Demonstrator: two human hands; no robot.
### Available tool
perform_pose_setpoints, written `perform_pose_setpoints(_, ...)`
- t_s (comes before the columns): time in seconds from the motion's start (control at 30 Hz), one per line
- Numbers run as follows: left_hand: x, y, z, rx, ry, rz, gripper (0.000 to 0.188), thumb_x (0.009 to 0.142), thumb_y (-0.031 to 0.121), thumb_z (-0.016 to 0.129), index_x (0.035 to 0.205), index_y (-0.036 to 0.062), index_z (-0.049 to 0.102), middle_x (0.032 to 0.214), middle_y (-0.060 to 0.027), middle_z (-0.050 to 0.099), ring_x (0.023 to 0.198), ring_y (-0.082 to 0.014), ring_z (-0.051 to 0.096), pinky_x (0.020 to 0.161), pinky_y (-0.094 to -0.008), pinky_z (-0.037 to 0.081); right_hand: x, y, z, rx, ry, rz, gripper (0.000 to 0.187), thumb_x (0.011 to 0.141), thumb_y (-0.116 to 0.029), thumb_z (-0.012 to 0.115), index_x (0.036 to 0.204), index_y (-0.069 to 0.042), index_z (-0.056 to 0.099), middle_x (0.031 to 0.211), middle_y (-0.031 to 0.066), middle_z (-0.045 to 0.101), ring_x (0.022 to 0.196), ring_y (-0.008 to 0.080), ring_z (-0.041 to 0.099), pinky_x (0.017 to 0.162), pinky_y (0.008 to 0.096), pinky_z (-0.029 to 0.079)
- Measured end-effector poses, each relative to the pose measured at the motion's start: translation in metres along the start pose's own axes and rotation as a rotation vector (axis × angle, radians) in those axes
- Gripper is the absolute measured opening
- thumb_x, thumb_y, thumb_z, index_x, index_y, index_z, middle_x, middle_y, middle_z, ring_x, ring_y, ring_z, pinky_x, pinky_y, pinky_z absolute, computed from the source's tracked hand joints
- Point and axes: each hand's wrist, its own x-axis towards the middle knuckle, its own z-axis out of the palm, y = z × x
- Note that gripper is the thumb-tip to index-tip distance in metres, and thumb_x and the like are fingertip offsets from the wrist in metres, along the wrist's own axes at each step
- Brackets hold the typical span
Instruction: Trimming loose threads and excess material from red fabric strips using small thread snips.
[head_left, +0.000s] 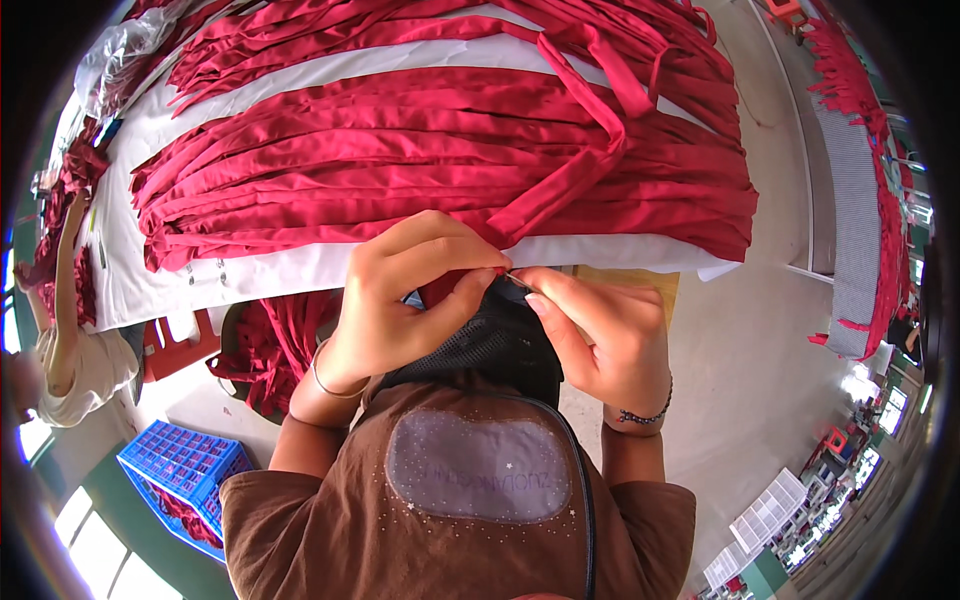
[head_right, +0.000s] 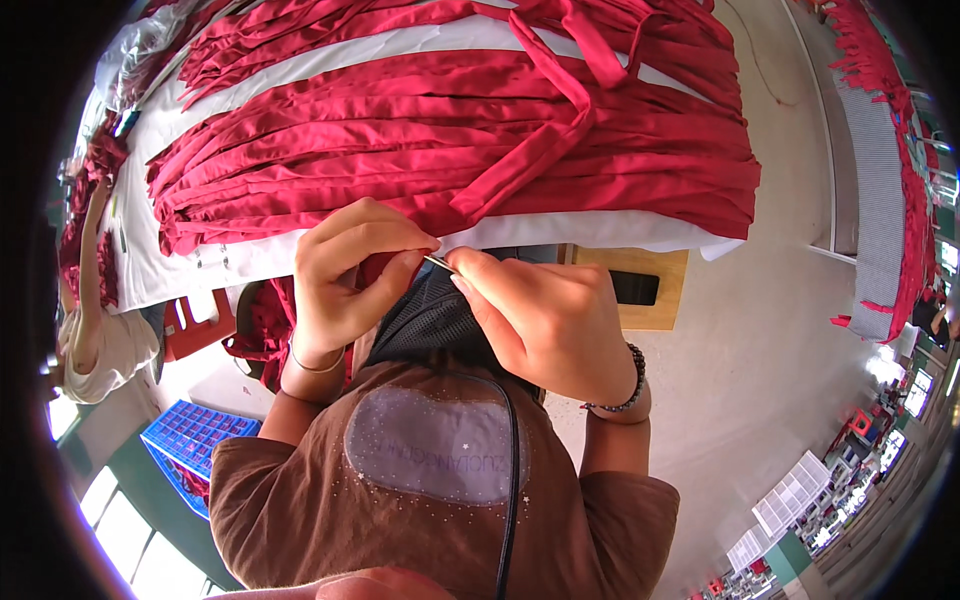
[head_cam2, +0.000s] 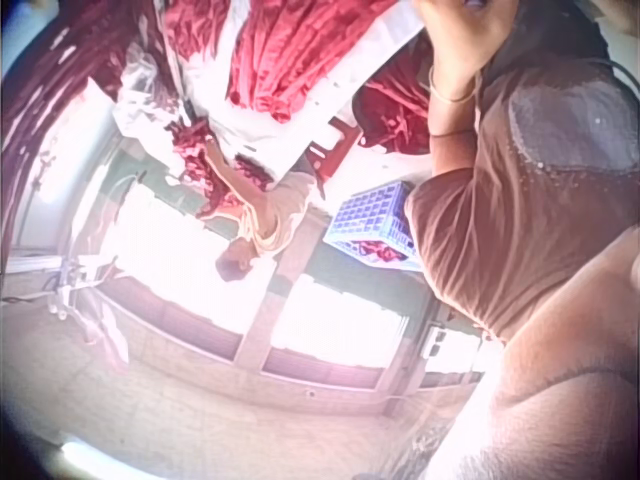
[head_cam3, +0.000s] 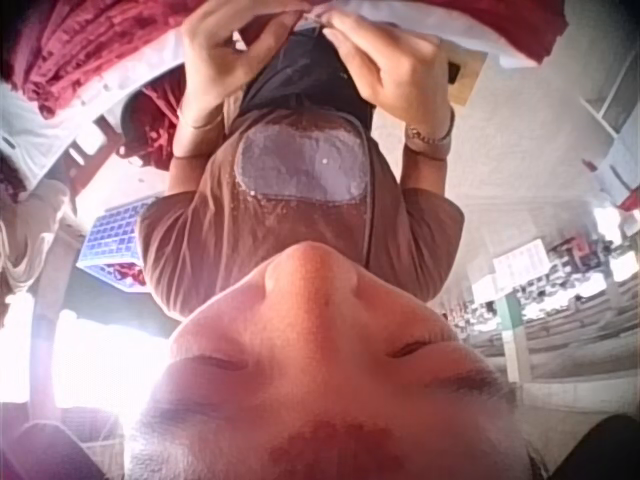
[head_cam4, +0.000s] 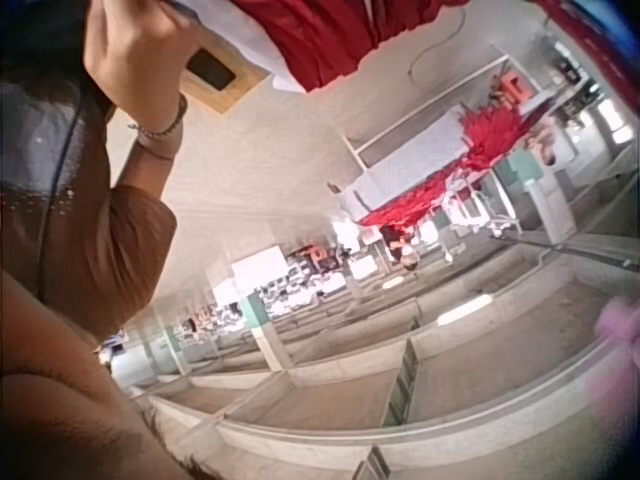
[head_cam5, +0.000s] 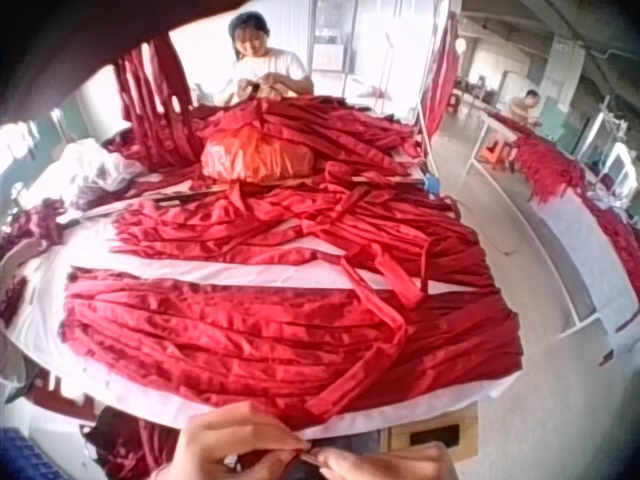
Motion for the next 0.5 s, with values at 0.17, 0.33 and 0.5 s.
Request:
perform_pose_setpoints(0.17, -0.001, 0.002, 0.0, 0.055, 0.011, 0.016, 0.018, 0.073, -0.009, 0.066, 0.088, -0.0002, 0.067, 0.08, -0.0098, 0.064, 0.069, -0.0189, 0.063, 0.059, -0.0269, 0.049, -0.003, 0.001, 0.002, -0.031, -0.016, -0.011, 0.015, 0.082, -0.005, 0.067, 0.097, -0.001, 0.065, 0.069, 0.0075, 0.065, 0.051, 0.0192, 0.062, 0.044, 0.03, 0.044)
perform_pose_setpoints(0.33, 0.001, 0.001, 0.004, 0.009, 0.063, 0.029, 0.014, 0.075, -0.006, 0.068, 0.088, -0.0006, 0.067, 0.078, -0.0103, 0.064, 0.068, -0.0189, 0.063, 0.059, -0.0264, 0.049, -0.006, 0.002, 0.015, 0.207, 0.079, 0.189, 0.012, 0.087, -0.005, 0.064, 0.097, 0.0, 0.064, 0.065, 0.0106, 0.062, 0.049, 0.0193, 0.06, 0.047, 0.0298, 0.043)
perform_pose_setpoints(0.5, 0.004, -0.01, 0.009, 0.057, 0.04, -0.063, 0.009, 0.076, -0.006, 0.065, 0.084, -0.0017, 0.066, 0.076, -0.0105, 0.064, 0.066, -0.0171, 0.062, 0.059, -0.0252, 0.046, -0.007, 0.002, 0.02, 0.197, 0.032, -0.263, 0.014, 0.076, 0.0, 0.068, 0.09, -0.002, 0.067, 0.063, 0.0013, 0.061, 0.044, 0.0148, 0.053, 0.043, 0.0265, 0.04)
